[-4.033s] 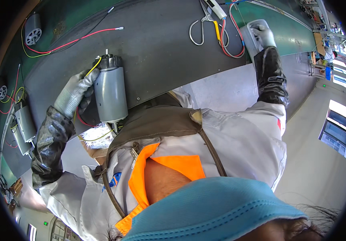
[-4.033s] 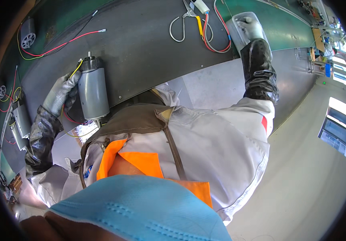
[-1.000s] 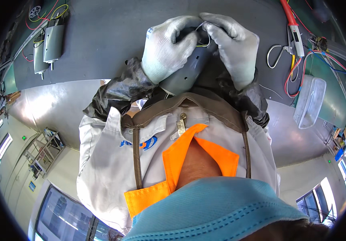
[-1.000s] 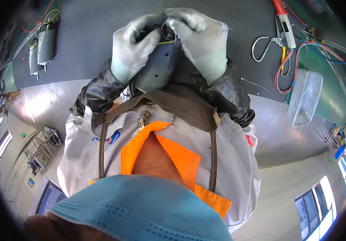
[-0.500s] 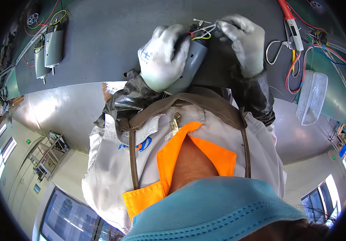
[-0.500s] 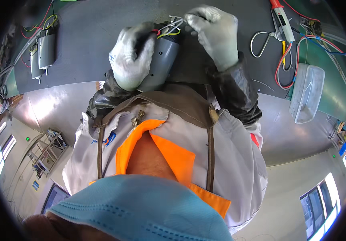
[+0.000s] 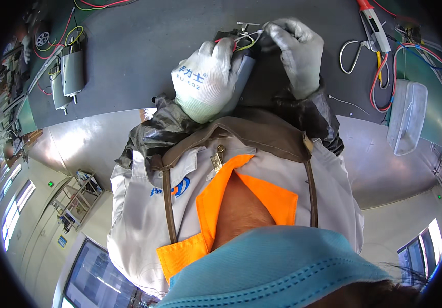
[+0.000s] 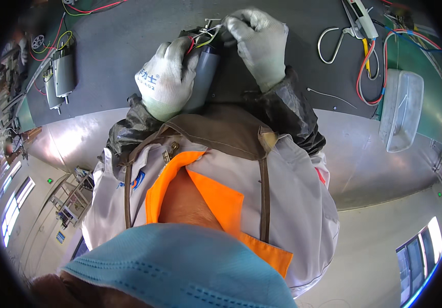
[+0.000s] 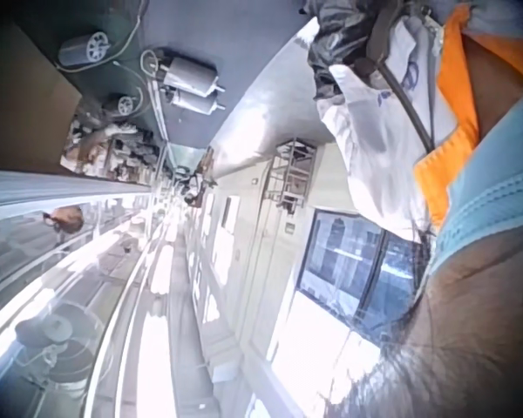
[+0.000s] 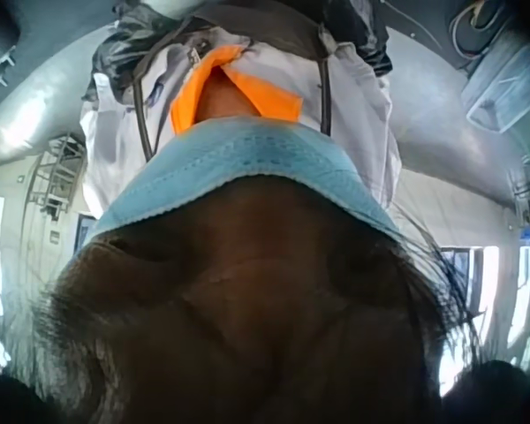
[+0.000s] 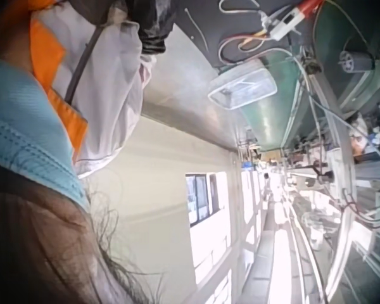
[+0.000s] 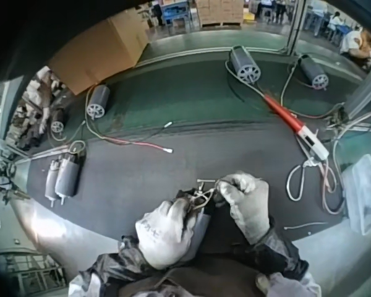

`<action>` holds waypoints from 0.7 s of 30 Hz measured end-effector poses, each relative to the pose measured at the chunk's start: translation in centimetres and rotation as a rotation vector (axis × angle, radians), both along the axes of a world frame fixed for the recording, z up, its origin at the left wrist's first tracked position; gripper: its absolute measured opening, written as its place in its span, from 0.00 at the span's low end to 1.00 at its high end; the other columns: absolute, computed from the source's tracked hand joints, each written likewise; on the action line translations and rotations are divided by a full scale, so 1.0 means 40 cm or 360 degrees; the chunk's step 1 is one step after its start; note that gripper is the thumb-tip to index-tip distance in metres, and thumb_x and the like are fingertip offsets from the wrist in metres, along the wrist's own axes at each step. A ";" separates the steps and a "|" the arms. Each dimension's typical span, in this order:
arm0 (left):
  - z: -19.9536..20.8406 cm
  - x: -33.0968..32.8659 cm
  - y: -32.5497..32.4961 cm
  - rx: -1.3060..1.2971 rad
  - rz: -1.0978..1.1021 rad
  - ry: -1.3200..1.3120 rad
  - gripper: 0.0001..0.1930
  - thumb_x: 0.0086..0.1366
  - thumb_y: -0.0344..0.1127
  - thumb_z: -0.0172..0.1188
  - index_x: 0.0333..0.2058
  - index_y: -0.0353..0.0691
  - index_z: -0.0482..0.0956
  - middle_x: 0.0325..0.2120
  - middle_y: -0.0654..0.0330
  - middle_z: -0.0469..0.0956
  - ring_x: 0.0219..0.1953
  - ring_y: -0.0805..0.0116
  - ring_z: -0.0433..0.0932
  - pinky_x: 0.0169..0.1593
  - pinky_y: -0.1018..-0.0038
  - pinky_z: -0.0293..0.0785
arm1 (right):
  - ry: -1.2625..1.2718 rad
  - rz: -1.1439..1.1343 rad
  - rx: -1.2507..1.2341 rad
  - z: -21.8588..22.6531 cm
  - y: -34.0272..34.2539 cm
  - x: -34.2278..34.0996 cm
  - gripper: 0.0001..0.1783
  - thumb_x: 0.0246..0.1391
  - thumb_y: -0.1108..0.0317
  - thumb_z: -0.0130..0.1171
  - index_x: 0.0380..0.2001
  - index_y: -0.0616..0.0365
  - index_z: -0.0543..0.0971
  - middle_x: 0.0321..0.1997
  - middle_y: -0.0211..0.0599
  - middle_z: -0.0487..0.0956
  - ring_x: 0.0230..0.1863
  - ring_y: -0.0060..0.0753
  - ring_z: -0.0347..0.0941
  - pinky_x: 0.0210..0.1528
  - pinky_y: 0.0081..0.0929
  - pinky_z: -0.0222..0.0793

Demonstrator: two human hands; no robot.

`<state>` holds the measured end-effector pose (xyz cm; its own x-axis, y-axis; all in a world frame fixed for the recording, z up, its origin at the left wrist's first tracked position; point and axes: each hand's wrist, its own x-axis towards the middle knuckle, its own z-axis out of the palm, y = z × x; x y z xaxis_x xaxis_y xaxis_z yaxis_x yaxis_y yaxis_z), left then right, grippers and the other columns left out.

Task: The recorder is assembling and wiring small cylindrical electronic components at a workbench.

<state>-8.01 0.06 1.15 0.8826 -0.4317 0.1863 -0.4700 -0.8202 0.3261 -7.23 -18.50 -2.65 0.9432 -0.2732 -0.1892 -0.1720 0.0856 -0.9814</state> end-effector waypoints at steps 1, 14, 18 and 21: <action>0.000 0.001 0.002 0.0006 0.0003 0.0000 0.14 0.60 0.36 0.65 0.44 0.44 0.78 0.32 0.55 0.80 0.31 0.53 0.81 0.31 0.64 0.77 | -0.0003 -0.0041 -0.0262 -0.007 -0.008 0.010 0.07 0.58 0.76 0.59 0.36 0.69 0.82 0.29 0.36 0.82 0.28 0.20 0.77 0.30 0.17 0.73; 0.033 0.068 0.026 0.0298 -0.0360 0.0000 0.10 0.63 0.39 0.61 0.41 0.45 0.77 0.24 0.58 0.79 0.25 0.55 0.80 0.28 0.63 0.75 | -0.0249 0.0499 0.1373 0.026 -0.016 0.086 0.12 0.59 0.68 0.63 0.41 0.66 0.78 0.35 0.38 0.82 0.25 0.29 0.81 0.23 0.25 0.78; 0.050 0.136 0.072 0.0698 -0.1003 -0.0218 0.15 0.58 0.33 0.55 0.45 0.38 0.72 0.23 0.60 0.77 0.22 0.61 0.80 0.22 0.61 0.76 | 0.0058 0.0529 0.0651 0.079 -0.004 0.022 0.08 0.62 0.69 0.59 0.37 0.64 0.79 0.23 0.31 0.78 0.17 0.20 0.72 0.19 0.19 0.68; 0.065 0.164 0.080 0.0831 -0.1335 -0.0261 0.17 0.57 0.33 0.55 0.46 0.36 0.72 0.22 0.60 0.78 0.22 0.62 0.81 0.22 0.62 0.77 | 0.0045 0.0448 0.0594 0.096 -0.014 0.009 0.09 0.62 0.68 0.58 0.36 0.64 0.79 0.20 0.32 0.77 0.17 0.20 0.72 0.18 0.19 0.67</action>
